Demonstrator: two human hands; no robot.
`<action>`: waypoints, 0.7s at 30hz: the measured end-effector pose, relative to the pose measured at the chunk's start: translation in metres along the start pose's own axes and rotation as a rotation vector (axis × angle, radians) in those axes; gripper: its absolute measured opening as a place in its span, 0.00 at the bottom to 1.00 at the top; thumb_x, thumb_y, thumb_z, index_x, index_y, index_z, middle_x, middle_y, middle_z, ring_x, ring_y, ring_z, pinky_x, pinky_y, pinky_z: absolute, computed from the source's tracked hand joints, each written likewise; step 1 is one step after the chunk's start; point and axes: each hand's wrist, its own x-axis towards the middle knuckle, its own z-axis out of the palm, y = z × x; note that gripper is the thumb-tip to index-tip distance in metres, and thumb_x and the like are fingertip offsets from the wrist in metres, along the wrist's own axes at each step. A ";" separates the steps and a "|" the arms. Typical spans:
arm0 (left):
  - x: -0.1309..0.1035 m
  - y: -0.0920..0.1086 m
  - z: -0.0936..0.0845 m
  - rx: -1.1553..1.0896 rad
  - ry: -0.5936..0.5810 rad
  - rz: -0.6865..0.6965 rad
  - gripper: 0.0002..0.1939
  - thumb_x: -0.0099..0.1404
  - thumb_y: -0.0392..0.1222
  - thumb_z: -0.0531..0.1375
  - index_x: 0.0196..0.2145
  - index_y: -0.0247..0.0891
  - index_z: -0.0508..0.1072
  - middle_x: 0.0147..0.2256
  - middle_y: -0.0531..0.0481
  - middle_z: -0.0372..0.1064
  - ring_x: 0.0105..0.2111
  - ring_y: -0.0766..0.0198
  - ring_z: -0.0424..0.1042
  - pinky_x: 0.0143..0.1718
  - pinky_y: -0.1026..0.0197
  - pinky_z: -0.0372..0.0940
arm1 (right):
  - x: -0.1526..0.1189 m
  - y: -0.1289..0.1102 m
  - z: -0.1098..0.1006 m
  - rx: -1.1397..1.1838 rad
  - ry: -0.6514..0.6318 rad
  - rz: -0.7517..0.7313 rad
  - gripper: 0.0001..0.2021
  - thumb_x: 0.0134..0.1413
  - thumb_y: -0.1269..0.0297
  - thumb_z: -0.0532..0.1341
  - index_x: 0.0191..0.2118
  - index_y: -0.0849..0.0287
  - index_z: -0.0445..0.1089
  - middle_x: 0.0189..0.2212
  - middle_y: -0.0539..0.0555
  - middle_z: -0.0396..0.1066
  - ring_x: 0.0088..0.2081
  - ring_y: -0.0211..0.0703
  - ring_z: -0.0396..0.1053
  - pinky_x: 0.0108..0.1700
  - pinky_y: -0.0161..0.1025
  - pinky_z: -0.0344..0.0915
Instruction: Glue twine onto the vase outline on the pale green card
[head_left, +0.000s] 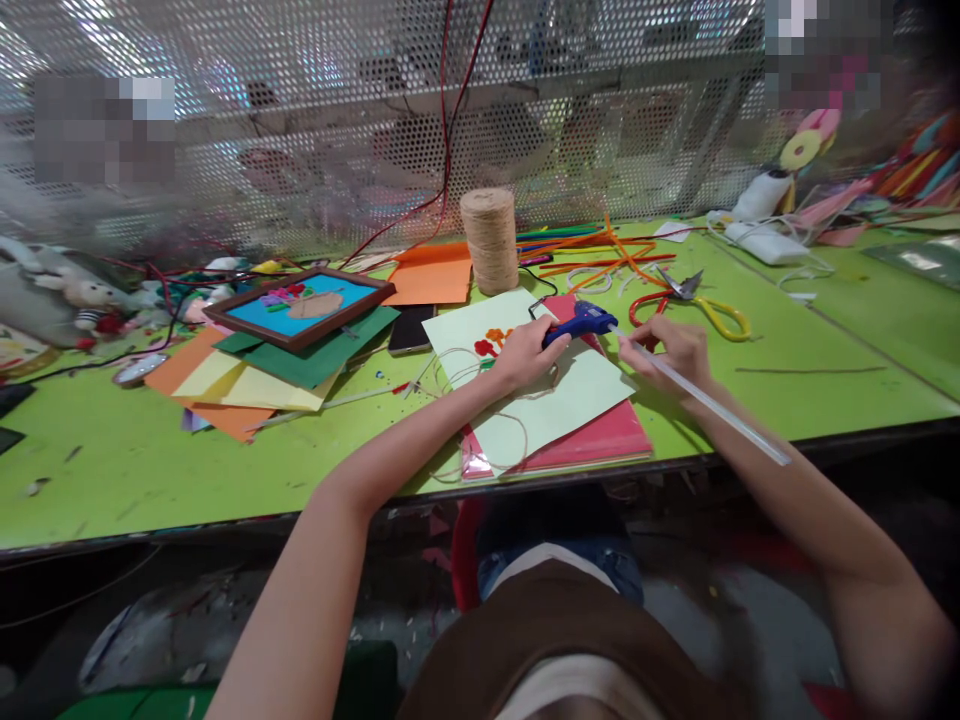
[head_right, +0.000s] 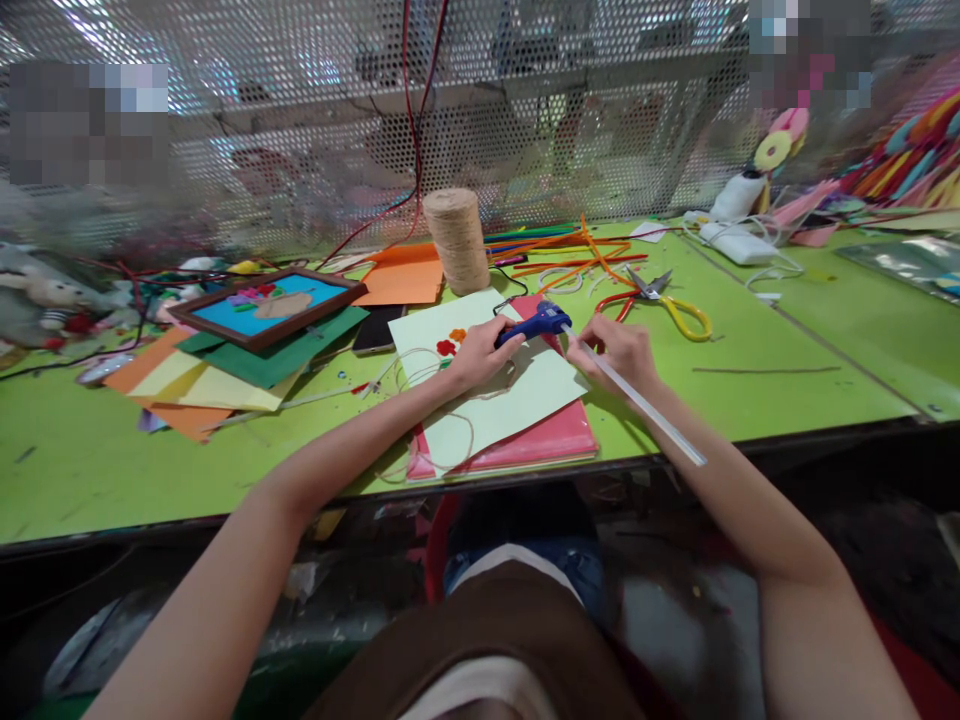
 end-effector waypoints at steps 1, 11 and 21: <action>0.000 0.000 0.000 -0.004 0.001 -0.006 0.13 0.70 0.49 0.52 0.39 0.37 0.69 0.31 0.50 0.72 0.31 0.61 0.70 0.34 0.61 0.60 | 0.000 -0.001 0.001 -0.020 -0.025 -0.008 0.10 0.50 0.64 0.61 0.22 0.55 0.61 0.15 0.47 0.64 0.18 0.34 0.60 0.24 0.36 0.56; -0.001 0.001 -0.001 0.010 0.034 -0.028 0.14 0.70 0.49 0.51 0.39 0.37 0.70 0.31 0.49 0.72 0.31 0.60 0.70 0.34 0.61 0.61 | 0.006 -0.001 -0.003 -0.085 -0.122 -0.154 0.10 0.58 0.68 0.58 0.25 0.54 0.64 0.23 0.54 0.72 0.28 0.41 0.68 0.31 0.38 0.64; -0.003 0.006 0.000 0.186 -0.020 -0.042 0.15 0.72 0.50 0.50 0.44 0.37 0.68 0.38 0.44 0.74 0.37 0.55 0.72 0.37 0.58 0.62 | 0.012 0.015 -0.021 -0.067 -0.345 -0.341 0.12 0.63 0.70 0.54 0.33 0.57 0.74 0.33 0.58 0.77 0.34 0.43 0.69 0.35 0.40 0.65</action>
